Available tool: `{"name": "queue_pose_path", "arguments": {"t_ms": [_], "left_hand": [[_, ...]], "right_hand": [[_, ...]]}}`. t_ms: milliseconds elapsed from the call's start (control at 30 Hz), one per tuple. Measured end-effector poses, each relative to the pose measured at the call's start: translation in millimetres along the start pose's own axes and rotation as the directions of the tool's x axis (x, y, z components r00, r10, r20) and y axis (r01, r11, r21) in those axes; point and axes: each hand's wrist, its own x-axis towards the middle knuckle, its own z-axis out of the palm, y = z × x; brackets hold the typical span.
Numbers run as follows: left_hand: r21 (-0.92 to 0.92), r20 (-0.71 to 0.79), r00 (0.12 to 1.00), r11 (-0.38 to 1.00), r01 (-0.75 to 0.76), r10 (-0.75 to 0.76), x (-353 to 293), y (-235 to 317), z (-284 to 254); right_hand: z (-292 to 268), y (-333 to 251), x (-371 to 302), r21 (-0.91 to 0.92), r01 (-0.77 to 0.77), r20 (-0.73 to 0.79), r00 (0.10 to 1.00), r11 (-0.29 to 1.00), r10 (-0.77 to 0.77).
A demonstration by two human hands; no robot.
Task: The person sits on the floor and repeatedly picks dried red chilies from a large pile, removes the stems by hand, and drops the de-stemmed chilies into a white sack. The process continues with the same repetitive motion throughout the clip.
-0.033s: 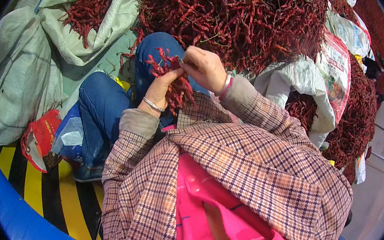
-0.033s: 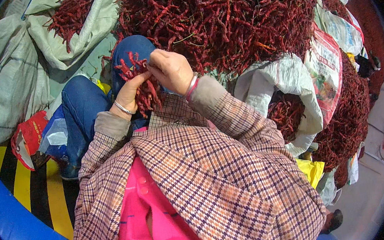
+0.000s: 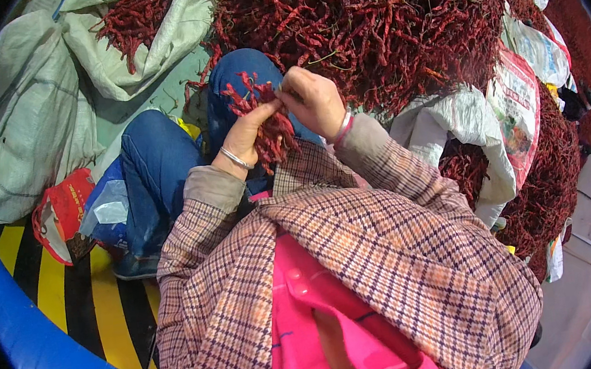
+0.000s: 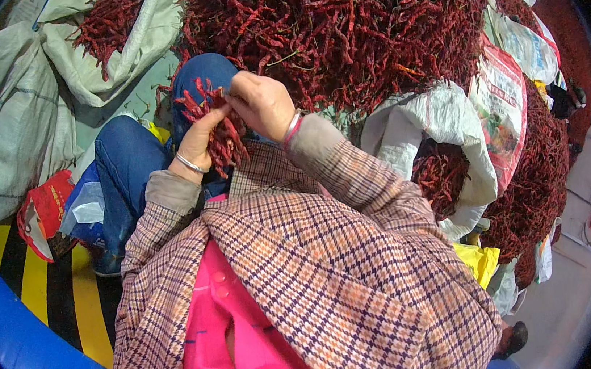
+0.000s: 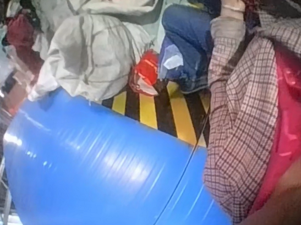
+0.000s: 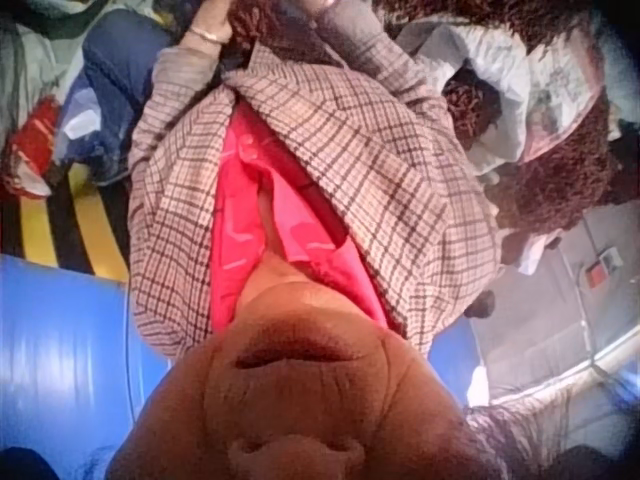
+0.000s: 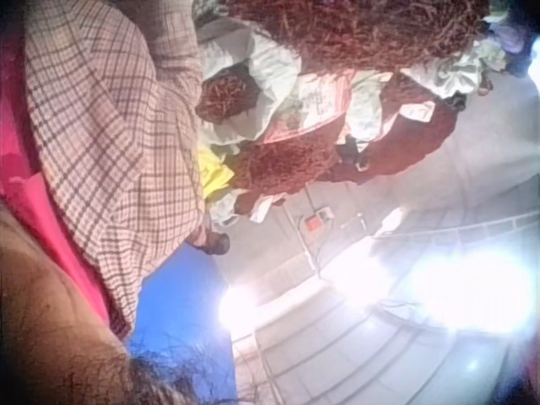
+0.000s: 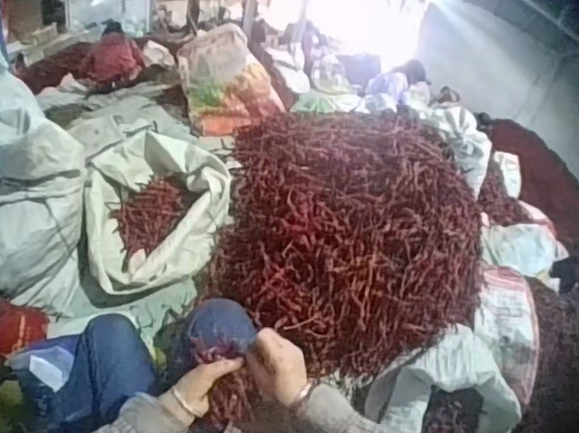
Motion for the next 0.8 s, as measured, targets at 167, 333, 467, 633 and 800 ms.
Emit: {"name": "queue_pose_path", "arguments": {"t_ms": [167,333,467,633,800], "left_hand": [[0.183,0.145,0.986,0.978,-0.104,0.078,-16,3,14],[-0.299,0.366,0.914,0.952,-0.062,0.174,-9,28,-10],[-0.256,0.418,0.891,0.964,-0.073,0.179,-1,19,-5],[0.005,0.289,0.933,0.975,-0.224,0.213,-5,21,2],[0.196,0.150,0.938,0.921,-0.337,0.312,-8,19,2]], "right_hand": [[-18,81,-17,-0.263,-0.297,-0.091,0.955,0.918,0.282],[-91,102,-101,-0.516,-0.331,0.617,0.496,0.790,0.611],[-78,55,-81,0.180,-0.706,0.515,0.661,0.685,0.546],[-23,-30,-23,0.584,-0.703,0.531,0.710,0.407,0.464],[17,-13,-37,0.639,-0.687,0.435,0.694,0.346,0.574]]}}
